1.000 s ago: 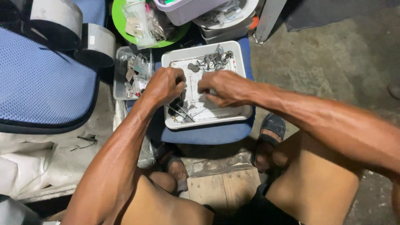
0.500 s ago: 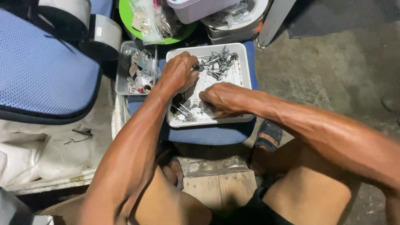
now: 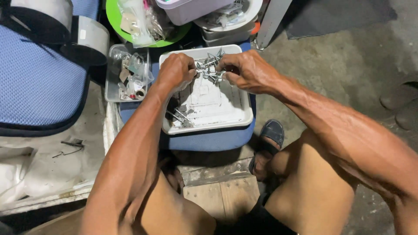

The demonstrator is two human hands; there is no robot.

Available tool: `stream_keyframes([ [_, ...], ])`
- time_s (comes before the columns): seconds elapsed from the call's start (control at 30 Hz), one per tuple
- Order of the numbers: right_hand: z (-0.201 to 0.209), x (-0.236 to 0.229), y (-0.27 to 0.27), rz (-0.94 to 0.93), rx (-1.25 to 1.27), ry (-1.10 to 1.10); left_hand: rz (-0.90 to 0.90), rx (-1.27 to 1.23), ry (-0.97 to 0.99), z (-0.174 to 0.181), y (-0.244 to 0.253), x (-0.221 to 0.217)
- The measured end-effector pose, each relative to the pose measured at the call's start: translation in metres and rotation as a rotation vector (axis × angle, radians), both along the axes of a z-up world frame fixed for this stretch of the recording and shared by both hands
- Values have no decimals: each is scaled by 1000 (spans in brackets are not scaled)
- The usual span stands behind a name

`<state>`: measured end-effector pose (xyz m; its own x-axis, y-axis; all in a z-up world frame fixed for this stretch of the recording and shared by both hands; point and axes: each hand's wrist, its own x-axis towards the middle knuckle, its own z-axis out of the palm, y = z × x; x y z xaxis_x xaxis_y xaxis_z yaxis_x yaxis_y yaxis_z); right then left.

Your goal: Sorting and inspecting small metal hardware components like screws, nuts, and bolts in a tray.

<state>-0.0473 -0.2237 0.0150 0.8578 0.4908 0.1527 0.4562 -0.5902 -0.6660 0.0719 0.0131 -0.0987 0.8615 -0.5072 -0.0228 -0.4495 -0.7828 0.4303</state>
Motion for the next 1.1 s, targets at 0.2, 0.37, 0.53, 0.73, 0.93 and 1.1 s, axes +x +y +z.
stream_keyframes([
  [0.2,-4,8,1,-90,88,-201,260,-474,360,81,-1,-52],
  [0.37,-11,14,10,-83,154,-268,339,-650,617,110,-6,-74],
  [0.53,-8,15,19,-21,176,-277,354,-708,658,115,-4,-78],
  [0.73,-9,14,23,-18,192,-280,276,-678,692,116,-4,-81],
  [0.93,-13,18,25,6,179,-288,340,-755,710,122,-10,-82],
  [1.1,-27,27,26,104,-41,-509,404,-833,764,115,-12,-76],
])
